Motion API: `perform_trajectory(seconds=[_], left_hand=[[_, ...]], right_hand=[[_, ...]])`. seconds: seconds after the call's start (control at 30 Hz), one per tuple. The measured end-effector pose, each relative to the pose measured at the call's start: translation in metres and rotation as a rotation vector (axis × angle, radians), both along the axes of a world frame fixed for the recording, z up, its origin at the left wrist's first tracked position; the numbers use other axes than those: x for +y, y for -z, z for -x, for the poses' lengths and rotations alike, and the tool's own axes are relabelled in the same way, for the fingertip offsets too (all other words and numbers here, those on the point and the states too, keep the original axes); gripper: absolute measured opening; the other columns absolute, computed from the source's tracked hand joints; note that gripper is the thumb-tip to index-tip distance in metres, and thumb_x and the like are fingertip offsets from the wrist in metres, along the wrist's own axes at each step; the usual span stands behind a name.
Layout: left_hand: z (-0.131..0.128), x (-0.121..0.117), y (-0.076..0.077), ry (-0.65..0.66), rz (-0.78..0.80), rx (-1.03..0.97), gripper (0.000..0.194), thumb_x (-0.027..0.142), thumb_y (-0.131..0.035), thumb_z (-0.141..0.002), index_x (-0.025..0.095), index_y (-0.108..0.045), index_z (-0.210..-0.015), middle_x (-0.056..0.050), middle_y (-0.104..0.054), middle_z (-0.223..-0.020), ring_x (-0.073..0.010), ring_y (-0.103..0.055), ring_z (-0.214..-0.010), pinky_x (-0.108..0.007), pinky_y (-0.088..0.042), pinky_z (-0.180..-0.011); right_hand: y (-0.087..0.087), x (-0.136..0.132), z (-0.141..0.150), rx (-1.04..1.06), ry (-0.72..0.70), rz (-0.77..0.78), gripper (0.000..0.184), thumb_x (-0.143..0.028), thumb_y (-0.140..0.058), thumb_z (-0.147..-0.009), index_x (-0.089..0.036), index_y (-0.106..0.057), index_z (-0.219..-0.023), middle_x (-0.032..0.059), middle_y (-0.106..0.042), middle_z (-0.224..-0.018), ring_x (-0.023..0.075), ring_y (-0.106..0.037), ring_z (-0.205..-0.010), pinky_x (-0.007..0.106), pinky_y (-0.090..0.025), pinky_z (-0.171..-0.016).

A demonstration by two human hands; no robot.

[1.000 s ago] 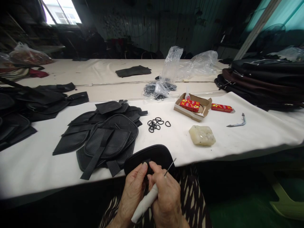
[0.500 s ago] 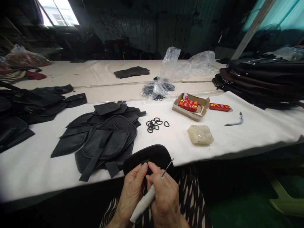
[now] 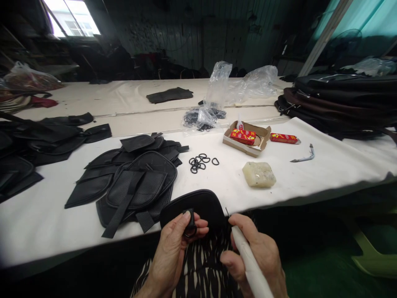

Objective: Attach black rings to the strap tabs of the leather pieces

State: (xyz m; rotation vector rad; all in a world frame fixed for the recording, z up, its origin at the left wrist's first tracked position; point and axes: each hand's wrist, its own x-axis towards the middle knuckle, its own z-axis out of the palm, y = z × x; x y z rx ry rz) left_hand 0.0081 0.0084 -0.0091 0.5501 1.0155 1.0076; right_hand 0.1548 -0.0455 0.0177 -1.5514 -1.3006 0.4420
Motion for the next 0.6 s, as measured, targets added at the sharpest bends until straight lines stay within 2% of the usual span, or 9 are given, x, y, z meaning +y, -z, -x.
perform_trajectory(seconds=[0.1, 0.27, 0.43, 0.6], left_hand=[[0.001, 0.000, -0.001, 0.009, 0.000, 0.004, 0.034, 0.044, -0.061, -0.077, 0.010, -0.064, -0.081, -0.011, -0.070, -0.074, -0.0204, -0.066, -0.066, -0.033, -0.051, -0.070], [0.002, 0.001, -0.002, 0.012, 0.014, 0.029, 0.034, 0.044, -0.064, -0.075, 0.010, -0.065, -0.080, -0.010, -0.070, -0.071, -0.0194, -0.066, -0.064, -0.032, -0.052, -0.068], [0.000, 0.003, -0.010, -0.018, 0.069, 0.046, 0.033, 0.042, -0.069, -0.070, 0.010, -0.066, -0.077, -0.010, -0.071, -0.068, -0.0193, -0.066, -0.061, -0.030, -0.053, -0.065], [-0.003, 0.012, -0.015, -0.080, 0.150, 0.099, 0.022, 0.028, -0.073, -0.066, 0.009, -0.065, -0.073, -0.011, -0.071, -0.062, -0.0202, -0.067, -0.055, -0.028, -0.056, -0.059]], right_hand=[[-0.007, -0.007, -0.008, -0.012, 0.195, 0.066, 0.054, -0.069, -0.052, -0.072, -0.021, -0.060, -0.095, 0.0027, -0.064, -0.070, 0.0196, -0.060, -0.059, 0.025, -0.043, -0.050], [-0.019, -0.014, -0.019, 0.086, 0.415, 0.172, 0.037, -0.060, -0.052, -0.076, -0.023, -0.055, -0.081, 0.0005, -0.053, -0.063, 0.0170, -0.048, -0.053, 0.026, -0.036, -0.045], [-0.026, -0.006, -0.035, 0.113, 0.374, 0.101, 0.028, -0.049, -0.052, -0.080, -0.022, -0.054, -0.072, 0.0006, -0.055, -0.066, 0.0168, -0.049, -0.063, 0.025, -0.038, -0.053], [-0.031, 0.012, -0.058, 0.117, 0.276, 0.070, 0.033, -0.049, -0.052, -0.083, -0.019, -0.057, -0.069, -0.0038, -0.046, -0.050, 0.0126, -0.040, -0.046, 0.025, -0.031, -0.046]])
